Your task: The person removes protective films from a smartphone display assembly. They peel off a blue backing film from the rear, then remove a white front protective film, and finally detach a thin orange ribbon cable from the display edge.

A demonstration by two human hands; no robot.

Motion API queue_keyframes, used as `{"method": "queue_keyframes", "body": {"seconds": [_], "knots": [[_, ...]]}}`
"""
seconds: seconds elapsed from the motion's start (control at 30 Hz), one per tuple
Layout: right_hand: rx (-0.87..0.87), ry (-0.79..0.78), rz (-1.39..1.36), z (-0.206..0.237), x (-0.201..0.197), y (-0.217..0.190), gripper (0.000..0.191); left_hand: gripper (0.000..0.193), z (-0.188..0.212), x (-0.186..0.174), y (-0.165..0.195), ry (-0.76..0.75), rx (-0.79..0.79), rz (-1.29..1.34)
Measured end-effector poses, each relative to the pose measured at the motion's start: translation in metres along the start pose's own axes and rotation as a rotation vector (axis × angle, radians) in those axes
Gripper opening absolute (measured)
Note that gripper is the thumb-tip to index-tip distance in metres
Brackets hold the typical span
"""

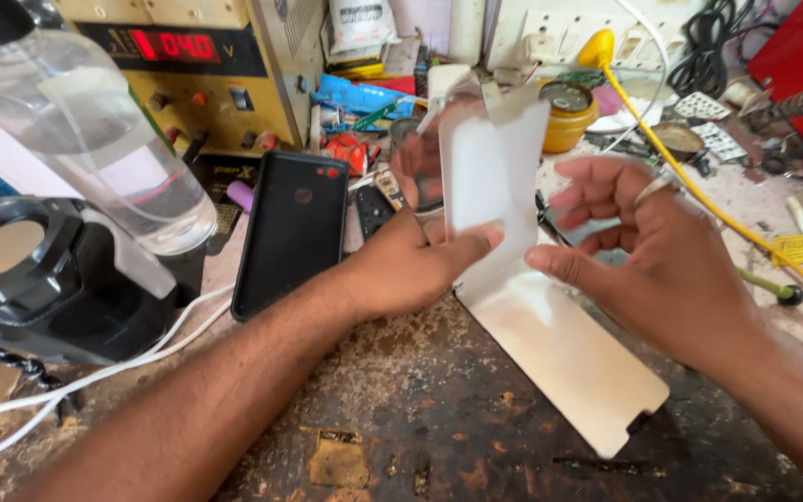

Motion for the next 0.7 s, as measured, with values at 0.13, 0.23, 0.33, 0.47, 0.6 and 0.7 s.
{"method": "queue_keyframes", "body": {"seconds": [0.13, 0.23, 0.33, 0.47, 0.6, 0.7], "knots": [[-0.145, 0.128, -0.44, -0.021, -0.002, 0.007, 0.044, 0.055, 0.001, 0.006, 0.009, -0.047, 0.19, 0.064], [0.047, 0.083, -0.586, -0.033, 0.013, 0.04, 0.021, 0.053, -0.001, 0.005, 0.009, -0.058, 0.139, 0.027], [-0.005, -0.049, -0.702, -0.037, 0.014, 0.063, 0.013, 0.056, 0.001, 0.004, 0.016, -0.103, 0.187, 0.037], [-0.199, -0.562, -0.734, -0.031, 0.007, 0.08, 0.025, 0.061, 0.004, 0.001, 0.03, -0.08, 0.349, 0.004], [-0.616, -0.797, -0.386, -0.002, 0.005, 0.075, 0.017, 0.061, 0.005, -0.003, 0.038, 0.026, 0.453, -0.344], [-0.57, -0.835, -0.132, 0.003, 0.012, 0.071, 0.014, 0.059, 0.002, -0.003, 0.032, -0.027, 0.361, -0.104]]}}
Point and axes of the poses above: each hand's wrist, its own z-axis away from the middle knuckle, its own x-axis out of the palm, y = z × x, the point moved 6 cm from there along -z, towards the middle knuckle, and after that the axes turned 15 degrees about z, right-handed, at the moved point
